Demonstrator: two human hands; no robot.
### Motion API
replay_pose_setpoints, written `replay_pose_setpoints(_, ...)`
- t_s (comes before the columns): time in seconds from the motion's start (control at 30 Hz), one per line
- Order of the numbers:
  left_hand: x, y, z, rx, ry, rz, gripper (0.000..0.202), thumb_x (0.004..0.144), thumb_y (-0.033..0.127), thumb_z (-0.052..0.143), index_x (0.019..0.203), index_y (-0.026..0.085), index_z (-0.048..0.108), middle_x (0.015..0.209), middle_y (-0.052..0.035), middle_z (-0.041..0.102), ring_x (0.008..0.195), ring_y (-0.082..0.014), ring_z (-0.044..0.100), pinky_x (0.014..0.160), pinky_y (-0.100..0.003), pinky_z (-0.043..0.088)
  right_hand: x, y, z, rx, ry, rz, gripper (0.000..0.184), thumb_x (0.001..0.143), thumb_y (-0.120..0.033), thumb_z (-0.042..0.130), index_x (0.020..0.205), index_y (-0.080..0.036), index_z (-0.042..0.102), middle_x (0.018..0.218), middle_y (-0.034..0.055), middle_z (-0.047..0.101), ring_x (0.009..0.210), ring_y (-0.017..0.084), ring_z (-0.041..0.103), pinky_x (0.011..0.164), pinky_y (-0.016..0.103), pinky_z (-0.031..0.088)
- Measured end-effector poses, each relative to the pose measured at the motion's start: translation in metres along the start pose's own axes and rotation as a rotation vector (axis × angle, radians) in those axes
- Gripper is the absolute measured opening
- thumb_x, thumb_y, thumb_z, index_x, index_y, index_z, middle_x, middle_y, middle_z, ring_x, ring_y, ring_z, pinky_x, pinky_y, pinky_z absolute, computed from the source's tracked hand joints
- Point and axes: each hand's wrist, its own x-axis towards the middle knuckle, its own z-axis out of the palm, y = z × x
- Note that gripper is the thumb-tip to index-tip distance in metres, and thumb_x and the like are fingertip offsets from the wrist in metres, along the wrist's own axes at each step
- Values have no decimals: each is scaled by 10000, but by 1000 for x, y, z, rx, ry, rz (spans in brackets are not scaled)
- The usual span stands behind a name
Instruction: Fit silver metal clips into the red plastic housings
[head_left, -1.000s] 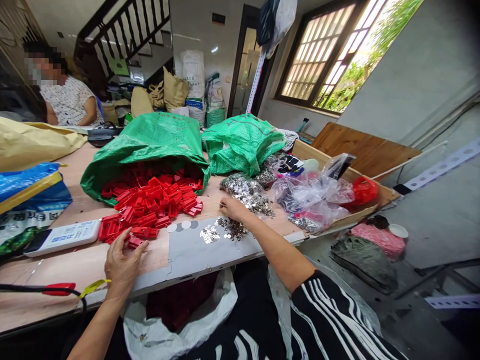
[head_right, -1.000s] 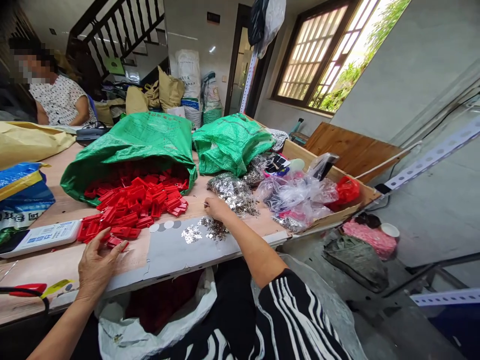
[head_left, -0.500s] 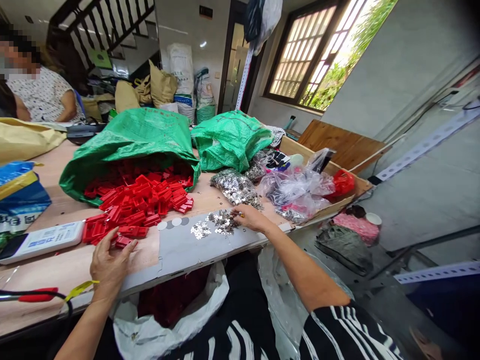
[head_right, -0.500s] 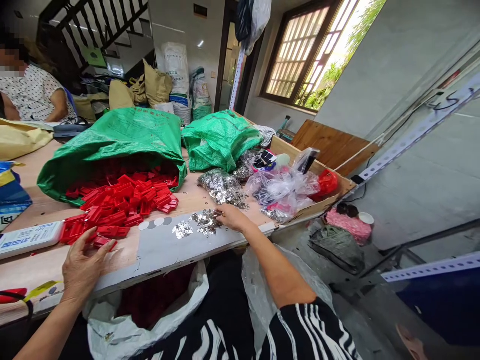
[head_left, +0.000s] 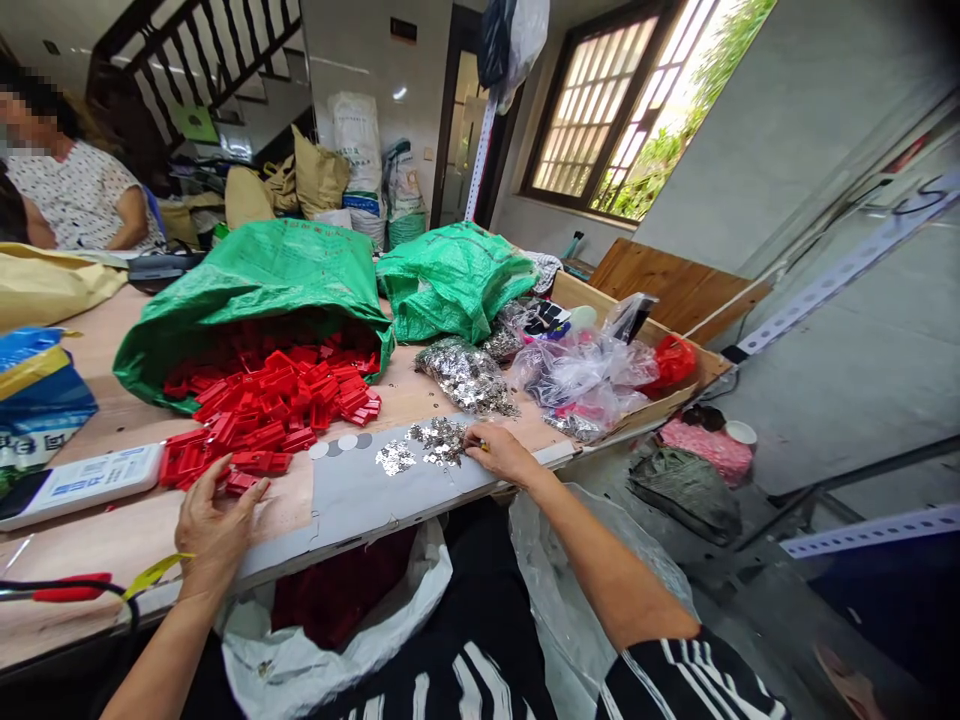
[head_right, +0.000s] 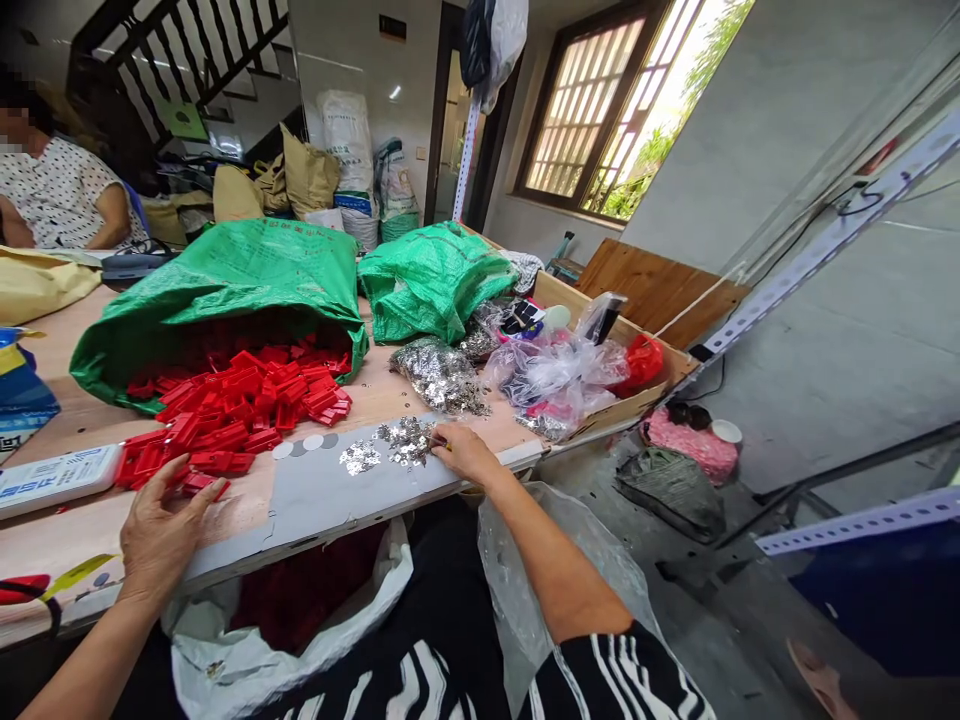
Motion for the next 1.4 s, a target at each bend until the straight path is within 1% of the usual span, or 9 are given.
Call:
replay_pose_setpoints(0.2,0,1,0,9,-1,-7,617,705,478,629,1239,177,557,1104,-127,641,999,-321,601,907,-485,464,2,-27,8,-57,-21,-26,101,840,-172,547,898,-187,628,887,31,633,827,151,568,729,239,405)
replay_pose_setpoints(0.4,-1,4,-1,-11,19,4,593,712,461,620,1229,176,565,1155,-130,636,1045,-314,595,940,-470,451,14,-52,24,-155,-77,-16,129,810,-238,604,928,-205,643,943,47,624,835,177,565,690,253,383)
replay_pose_setpoints(0.6,0,2,1,-26,36,20,591,703,455,622,1220,175,570,1177,-131,632,1090,-313,578,968,-465,432,20,-53,26,-177,-97,-24,69,798,-209,616,866,-203,629,923,25,595,825,152,561,669,230,378)
replay_pose_setpoints(0.8,0,5,-1,-31,24,-3,603,693,467,618,1220,177,575,1179,-132,630,1067,-311,587,962,-455,433,14,-55,33,-153,-73,-87,119,831,-183,592,942,-219,619,1016,30,588,907,154,567,757,242,417)
replay_pose_setpoints(0.9,0,4,0,-44,28,-26,619,682,480,621,1222,182,573,1150,-123,639,1011,-300,606,935,-449,451,5,-56,34,-117,-82,-160,176,833,-170,587,994,-233,619,1062,31,590,934,155,574,798,253,434)
replay_pose_setpoints(1.03,0,3,0,-54,30,-23,637,683,494,621,1228,168,566,1145,-132,637,988,-293,609,926,-447,457,-6,-47,25,2,-83,-258,238,813,-135,592,1032,-224,621,1059,37,609,984,165,576,861,269,436)
replay_pose_setpoints(1.1,-1,3,0,-68,26,-35,635,685,492,622,1229,168,565,1147,-132,634,988,-289,609,929,-444,456,-9,-40,19,29,-53,-201,206,829,-147,576,1018,-213,624,1009,36,632,951,165,587,843,272,440)
replay_pose_setpoints(1.23,-2,7,-2,-91,4,-79,641,681,497,626,1230,171,564,1106,-124,641,969,-286,614,919,-442,463,-14,-28,11,-15,50,-4,155,841,-162,558,973,-199,630,932,37,644,857,162,593,781,275,441)
replay_pose_setpoints(1.4,-1,5,-3,-78,-16,-64,630,696,495,620,1236,175,557,1113,-128,639,1000,-303,606,921,-462,458,-19,-25,17,-64,44,31,213,820,-175,596,1027,-221,614,955,29,629,857,158,588,784,270,430)
